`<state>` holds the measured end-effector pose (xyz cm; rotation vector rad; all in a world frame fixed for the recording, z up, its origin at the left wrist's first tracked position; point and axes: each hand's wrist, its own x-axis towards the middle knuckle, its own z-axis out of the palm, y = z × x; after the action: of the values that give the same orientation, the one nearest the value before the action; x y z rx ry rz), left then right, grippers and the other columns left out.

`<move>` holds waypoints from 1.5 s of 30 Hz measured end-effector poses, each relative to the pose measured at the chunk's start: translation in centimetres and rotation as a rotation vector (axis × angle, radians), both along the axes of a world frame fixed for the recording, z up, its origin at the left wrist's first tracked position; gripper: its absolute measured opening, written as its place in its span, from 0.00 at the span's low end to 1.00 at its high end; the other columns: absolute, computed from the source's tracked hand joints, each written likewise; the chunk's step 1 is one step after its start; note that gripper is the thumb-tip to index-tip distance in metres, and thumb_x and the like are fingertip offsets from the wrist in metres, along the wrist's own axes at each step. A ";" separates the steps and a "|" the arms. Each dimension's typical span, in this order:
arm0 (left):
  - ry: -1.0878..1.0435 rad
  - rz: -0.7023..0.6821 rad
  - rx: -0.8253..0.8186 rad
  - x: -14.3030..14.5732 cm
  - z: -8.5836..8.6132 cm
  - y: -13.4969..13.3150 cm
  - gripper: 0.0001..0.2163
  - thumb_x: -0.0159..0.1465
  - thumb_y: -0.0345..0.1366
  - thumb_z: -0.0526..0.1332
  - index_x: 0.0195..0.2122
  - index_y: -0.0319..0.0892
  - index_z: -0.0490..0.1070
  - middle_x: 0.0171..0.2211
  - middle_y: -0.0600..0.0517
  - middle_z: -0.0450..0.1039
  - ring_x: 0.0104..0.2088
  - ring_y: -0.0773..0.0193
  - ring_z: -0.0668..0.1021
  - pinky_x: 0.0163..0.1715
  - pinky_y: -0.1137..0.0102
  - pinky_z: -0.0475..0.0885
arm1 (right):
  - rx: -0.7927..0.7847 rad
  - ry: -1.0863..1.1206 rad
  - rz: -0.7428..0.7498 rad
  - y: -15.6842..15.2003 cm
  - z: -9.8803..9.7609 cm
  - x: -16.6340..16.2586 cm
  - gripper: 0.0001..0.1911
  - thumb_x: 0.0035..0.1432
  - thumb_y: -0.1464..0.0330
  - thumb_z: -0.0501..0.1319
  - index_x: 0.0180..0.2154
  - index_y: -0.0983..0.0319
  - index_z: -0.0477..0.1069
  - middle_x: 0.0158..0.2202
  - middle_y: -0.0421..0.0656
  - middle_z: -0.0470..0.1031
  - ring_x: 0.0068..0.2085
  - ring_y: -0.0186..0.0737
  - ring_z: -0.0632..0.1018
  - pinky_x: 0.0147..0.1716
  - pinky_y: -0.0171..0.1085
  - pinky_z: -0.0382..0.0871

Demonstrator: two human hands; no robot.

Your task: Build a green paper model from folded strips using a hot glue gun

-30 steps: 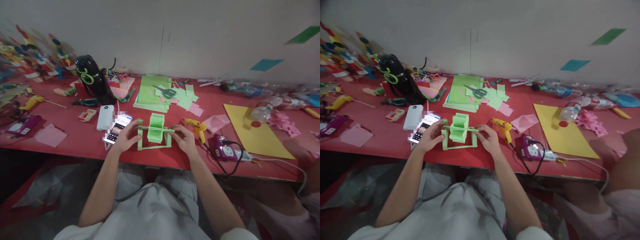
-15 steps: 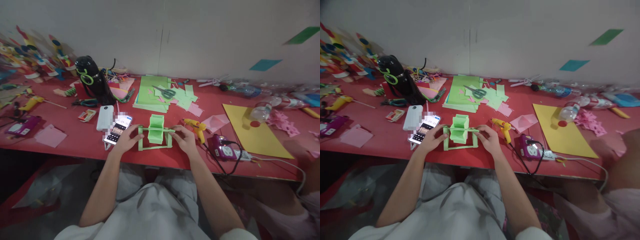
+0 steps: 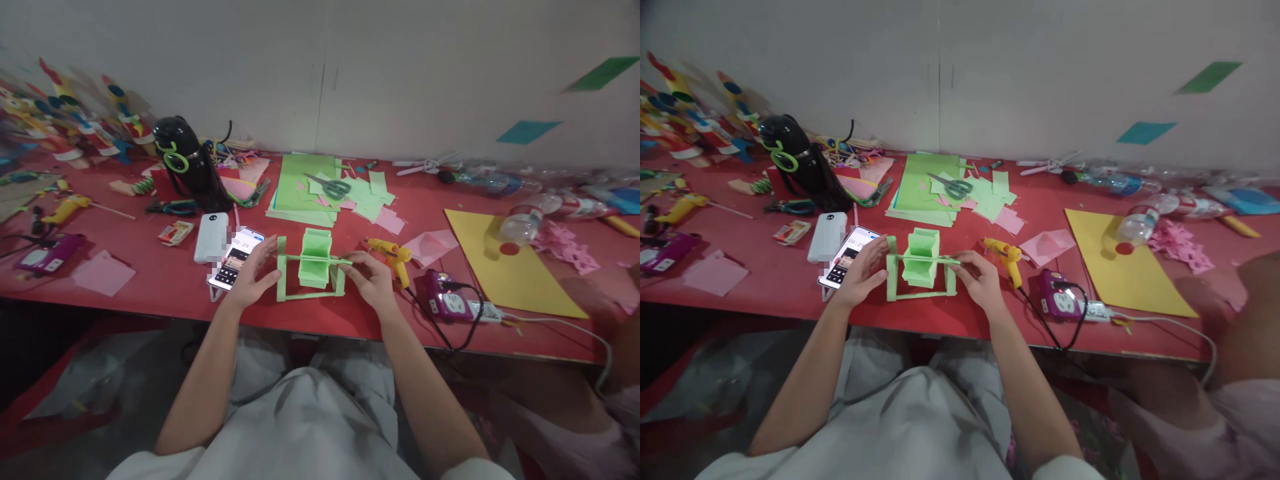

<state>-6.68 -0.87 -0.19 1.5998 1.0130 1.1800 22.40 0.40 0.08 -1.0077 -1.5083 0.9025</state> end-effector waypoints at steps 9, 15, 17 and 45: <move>0.178 0.029 -0.015 1.7 0.1 1.0 0.28 0.62 0.45 0.67 0.62 0.47 0.65 0.61 0.43 0.69 0.62 0.51 0.72 0.64 0.53 0.65 | 0.022 -0.057 -0.022 -1.0 -0.3 2.1 0.05 0.59 0.63 0.67 0.35 0.57 0.75 0.40 0.44 0.80 0.43 0.42 0.80 0.45 0.42 0.75; 0.194 0.000 -0.027 2.5 0.3 0.4 0.32 0.61 0.45 0.67 0.65 0.50 0.61 0.63 0.44 0.67 0.63 0.50 0.71 0.63 0.55 0.68 | 0.018 -0.068 -0.068 -1.6 -0.8 2.9 0.06 0.59 0.63 0.67 0.34 0.58 0.75 0.40 0.45 0.80 0.42 0.42 0.80 0.46 0.42 0.76; 0.201 -0.021 -0.026 2.4 0.4 0.1 0.36 0.60 0.45 0.69 0.68 0.51 0.57 0.65 0.43 0.64 0.65 0.49 0.69 0.64 0.55 0.67 | 0.022 -0.068 -0.076 -1.7 -0.9 2.8 0.06 0.59 0.63 0.67 0.34 0.58 0.75 0.40 0.45 0.80 0.42 0.42 0.80 0.46 0.43 0.76; 0.273 0.148 0.121 2.7 0.6 -0.5 0.11 0.65 0.46 0.63 0.41 0.44 0.71 0.59 0.42 0.70 0.60 0.52 0.72 0.61 0.52 0.66 | 0.029 -0.046 -0.109 -2.1 -0.7 2.0 0.06 0.59 0.63 0.68 0.35 0.57 0.75 0.40 0.45 0.80 0.43 0.43 0.81 0.48 0.44 0.76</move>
<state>-3.98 -1.39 0.43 1.8437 1.2730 1.1593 24.45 -1.65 -0.59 -1.0849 -1.4855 0.7838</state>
